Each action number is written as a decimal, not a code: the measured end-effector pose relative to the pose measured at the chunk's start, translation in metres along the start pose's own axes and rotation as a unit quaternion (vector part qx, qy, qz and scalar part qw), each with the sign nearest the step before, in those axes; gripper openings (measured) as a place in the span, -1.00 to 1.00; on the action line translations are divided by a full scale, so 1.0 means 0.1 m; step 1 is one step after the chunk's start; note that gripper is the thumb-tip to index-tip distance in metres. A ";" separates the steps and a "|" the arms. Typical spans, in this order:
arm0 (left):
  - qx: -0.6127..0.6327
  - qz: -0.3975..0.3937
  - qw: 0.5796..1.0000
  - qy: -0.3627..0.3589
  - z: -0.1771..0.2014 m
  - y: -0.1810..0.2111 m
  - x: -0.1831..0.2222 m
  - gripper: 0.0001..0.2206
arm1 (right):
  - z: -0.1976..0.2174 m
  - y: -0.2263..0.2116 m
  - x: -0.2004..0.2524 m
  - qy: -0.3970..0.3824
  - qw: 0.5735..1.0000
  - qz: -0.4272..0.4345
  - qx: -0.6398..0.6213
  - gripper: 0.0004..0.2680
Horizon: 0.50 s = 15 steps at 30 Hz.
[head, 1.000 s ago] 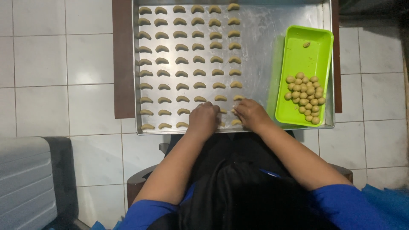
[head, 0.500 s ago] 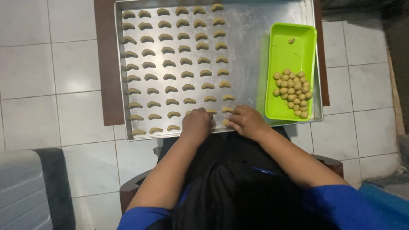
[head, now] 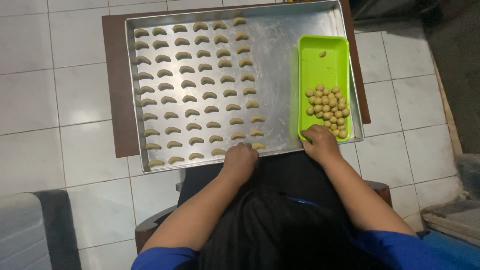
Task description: Shaping small portions of dough into crescent shapes and arranging them on a baking tray.
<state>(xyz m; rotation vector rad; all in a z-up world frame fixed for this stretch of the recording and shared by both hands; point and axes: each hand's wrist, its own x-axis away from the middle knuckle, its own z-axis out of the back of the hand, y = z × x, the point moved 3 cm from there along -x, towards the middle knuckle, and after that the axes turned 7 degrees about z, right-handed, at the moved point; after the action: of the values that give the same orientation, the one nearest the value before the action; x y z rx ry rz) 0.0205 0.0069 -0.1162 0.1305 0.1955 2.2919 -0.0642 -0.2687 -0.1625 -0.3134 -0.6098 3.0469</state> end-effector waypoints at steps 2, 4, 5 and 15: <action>-0.005 -0.002 1.000 0.005 -0.03 -0.02 0.04 -0.94 | -0.06 -0.03 -0.04 0.015 0.999 0.024 -0.016 -0.88; -0.010 -0.006 1.000 0.008 -0.01 -0.05 0.07 -0.93 | -0.12 -0.09 -0.09 0.031 0.998 0.046 -0.031 -0.86; -0.009 -0.001 1.000 -0.005 0.02 -0.08 0.08 -0.93 | -0.16 -0.14 -0.12 0.038 0.995 0.073 -0.055 -0.85; -0.019 0.088 0.988 -0.122 0.37 -0.11 0.11 -0.90 | 0.01 -0.33 -0.22 -0.006 0.989 0.104 -0.100 -0.85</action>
<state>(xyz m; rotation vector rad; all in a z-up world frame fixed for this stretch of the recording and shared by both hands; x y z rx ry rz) 0.0271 0.0260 -0.0813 0.4217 0.0146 2.4279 -0.0435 -0.2401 -0.1444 -0.3863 -0.9456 3.1896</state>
